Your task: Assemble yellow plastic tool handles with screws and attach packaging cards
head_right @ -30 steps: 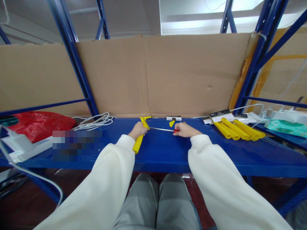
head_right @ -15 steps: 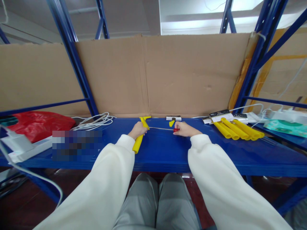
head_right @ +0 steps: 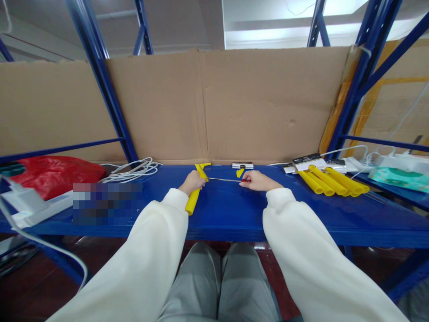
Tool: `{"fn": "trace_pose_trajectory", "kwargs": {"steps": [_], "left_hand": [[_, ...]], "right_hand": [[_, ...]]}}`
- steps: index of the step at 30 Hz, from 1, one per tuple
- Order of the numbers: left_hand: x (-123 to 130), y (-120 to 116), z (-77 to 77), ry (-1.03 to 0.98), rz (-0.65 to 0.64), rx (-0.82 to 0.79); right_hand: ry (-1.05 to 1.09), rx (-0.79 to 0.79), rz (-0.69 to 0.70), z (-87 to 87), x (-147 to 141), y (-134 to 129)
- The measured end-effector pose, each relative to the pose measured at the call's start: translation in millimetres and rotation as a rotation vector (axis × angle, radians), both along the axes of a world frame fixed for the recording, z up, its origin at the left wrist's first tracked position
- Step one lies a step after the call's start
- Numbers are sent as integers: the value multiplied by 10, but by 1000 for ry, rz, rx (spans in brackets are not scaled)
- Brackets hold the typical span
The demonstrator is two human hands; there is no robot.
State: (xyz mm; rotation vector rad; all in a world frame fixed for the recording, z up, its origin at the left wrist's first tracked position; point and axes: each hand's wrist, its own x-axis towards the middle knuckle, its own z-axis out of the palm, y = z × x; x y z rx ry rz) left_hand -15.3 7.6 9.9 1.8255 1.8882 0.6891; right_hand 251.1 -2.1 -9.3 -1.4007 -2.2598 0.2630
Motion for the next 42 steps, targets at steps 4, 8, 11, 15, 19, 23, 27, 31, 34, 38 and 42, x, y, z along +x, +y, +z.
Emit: {"fn": "trace_pose_trajectory", "kwargs": {"steps": [4, 8, 11, 15, 19, 23, 27, 31, 34, 38, 42], "left_hand": [[0, 33, -17, 4, -1, 13], [1, 61, -32, -2, -2, 6], [0, 60, -35, -13, 6, 7], [-3, 42, -31, -20, 4, 17], [-5, 41, -31, -24, -1, 22], [-2, 42, -29, -6, 8, 31], [1, 38, -33, -9, 10, 29], [1, 49, -51, -32, 5, 40], [2, 51, -54, -35, 11, 32], [5, 37, -40, -35, 19, 25], [9, 29, -34, -41, 24, 24]], "right_hand": [[30, 25, -27, -38, 6, 32], [-14, 62, -39, -13, 18, 20], [-56, 61, -17, 33, 22, -18], [-86, 64, -10, 75, 18, -57], [-68, 46, 13, 58, 13, -45], [1, 58, 5, 14, 13, -4], [-45, 99, -20, 7, 26, 13], [-133, 101, -42, 49, 36, -21], [-164, 75, -43, 68, 37, -39], [-134, 70, -33, 46, 33, -15], [-113, 77, -82, 22, 21, 7]]}}
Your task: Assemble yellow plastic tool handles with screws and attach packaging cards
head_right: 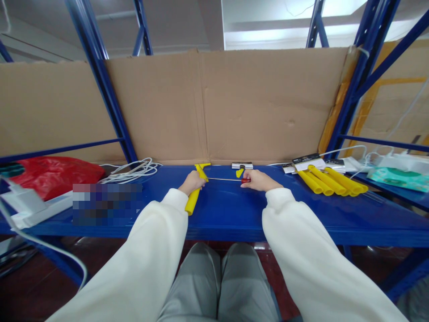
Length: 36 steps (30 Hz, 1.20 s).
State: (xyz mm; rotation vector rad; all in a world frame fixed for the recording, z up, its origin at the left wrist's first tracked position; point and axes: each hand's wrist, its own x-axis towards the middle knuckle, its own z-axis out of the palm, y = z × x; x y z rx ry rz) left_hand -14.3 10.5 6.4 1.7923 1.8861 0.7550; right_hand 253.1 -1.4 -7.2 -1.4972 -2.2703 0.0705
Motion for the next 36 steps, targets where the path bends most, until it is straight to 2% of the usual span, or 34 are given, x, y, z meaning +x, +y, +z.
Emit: {"fn": "trace_pose_trajectory", "kwargs": {"steps": [6, 13, 17, 20, 24, 32, 36], "left_hand": [[0, 14, -8, 5, -7, -7], [-3, 15, -1, -4, -5, -9], [-1, 9, -4, 7, -6, 3], [3, -4, 4, 4, -18, 5], [4, -20, 20, 2, -22, -9], [-10, -7, 18, 22, -14, -11], [-9, -4, 12, 34, -14, -2]], "right_hand": [[-37, 52, -17, 27, 7, -32], [6, -5, 53, 32, 10, -19], [47, -41, 2, 11, -11, 3], [45, -4, -22, -12, -3, 24], [21, 39, 13, -23, 37, 39], [8, 0, 80, 11, 33, 10], [35, -16, 35, -6, 17, 24]]}}
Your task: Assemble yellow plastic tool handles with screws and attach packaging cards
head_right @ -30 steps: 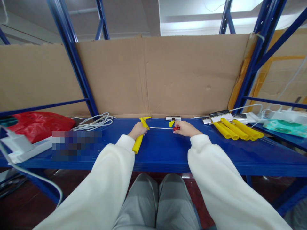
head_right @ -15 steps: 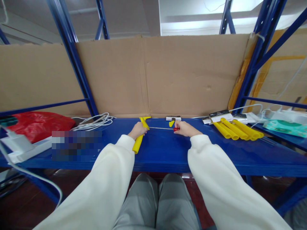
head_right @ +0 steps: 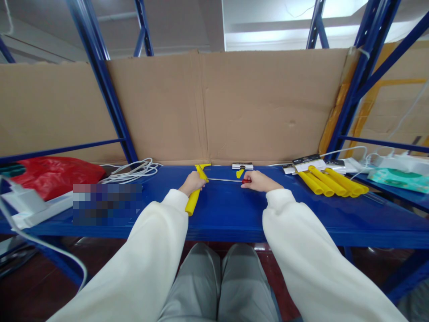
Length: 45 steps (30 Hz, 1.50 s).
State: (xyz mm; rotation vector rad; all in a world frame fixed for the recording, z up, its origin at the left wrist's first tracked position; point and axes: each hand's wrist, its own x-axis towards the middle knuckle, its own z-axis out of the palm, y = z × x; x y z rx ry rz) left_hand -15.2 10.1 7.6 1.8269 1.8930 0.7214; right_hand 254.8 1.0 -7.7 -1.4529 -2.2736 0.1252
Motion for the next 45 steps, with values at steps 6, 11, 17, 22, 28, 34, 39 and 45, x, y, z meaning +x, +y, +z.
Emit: {"fn": "trace_pose_trajectory", "kwargs": {"steps": [6, 11, 17, 22, 28, 34, 39, 45], "left_hand": [[0, 20, -16, 1, -9, -13], [-5, 33, -25, 10, -3, -1], [-6, 35, -28, -3, -7, -1], [-5, 23, -17, 1, -9, -9], [5, 9, -8, -2, -4, -13], [3, 19, -9, -1, -11, -18], [5, 28, -14, 4, -17, -24], [0, 30, -21, 3, -21, -17]], "right_hand": [[-18, 53, -21, 2, -4, -14], [-37, 25, 19, 21, -1, -45], [-68, 30, 31, -3, 11, -16], [-38, -19, 27, -7, -4, -22], [9, -6, 8, 7, -32, -40], [-35, -14, 34, 5, -13, -33], [-76, -14, 11, 4, -22, -31], [-123, -29, -43, 25, -62, -58]]}}
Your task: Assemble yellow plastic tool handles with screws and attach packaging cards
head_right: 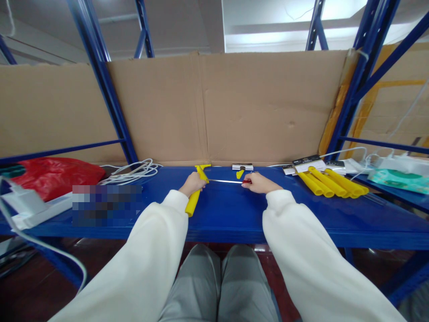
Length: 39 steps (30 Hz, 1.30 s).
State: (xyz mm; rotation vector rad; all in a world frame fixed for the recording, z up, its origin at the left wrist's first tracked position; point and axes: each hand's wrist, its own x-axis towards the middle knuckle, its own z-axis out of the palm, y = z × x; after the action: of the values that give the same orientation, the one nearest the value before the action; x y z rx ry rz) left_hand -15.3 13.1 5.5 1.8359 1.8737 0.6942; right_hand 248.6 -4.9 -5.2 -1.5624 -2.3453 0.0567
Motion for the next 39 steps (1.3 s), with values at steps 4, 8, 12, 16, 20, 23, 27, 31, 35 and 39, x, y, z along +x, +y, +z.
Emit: {"fn": "trace_pose_trajectory", "kwargs": {"steps": [4, 8, 12, 16, 20, 23, 27, 31, 35, 39], "left_hand": [[-3, 10, -6, -15, 1, 13], [6, 13, -12, -35, 13, 1], [16, 25, -17, -68, 22, -8], [17, 30, -11, -101, 10, -18], [14, 24, -15, -115, 7, -16], [12, 29, -28, -113, 6, -2], [14, 37, -29, -102, 6, -5], [14, 46, -25, -87, 1, -13], [10, 65, -35, -73, 2, -27], [9, 71, -41, -54, -13, -10]], "right_hand": [[-27, -9, -36, 14, -21, -20], [-53, -12, -72, 16, -38, -29], [-82, -19, -136, 16, -27, -16], [-111, -41, -253, 31, 24, -3], [-158, -68, -374, 54, 72, -13], [-178, -91, -419, 56, 88, -20], [-182, -107, -437, 45, 98, -10], [-175, -149, -456, 32, 125, 23], [-133, -152, -410, -15, 199, 104], [-86, -129, -335, -78, 279, 189]]}}
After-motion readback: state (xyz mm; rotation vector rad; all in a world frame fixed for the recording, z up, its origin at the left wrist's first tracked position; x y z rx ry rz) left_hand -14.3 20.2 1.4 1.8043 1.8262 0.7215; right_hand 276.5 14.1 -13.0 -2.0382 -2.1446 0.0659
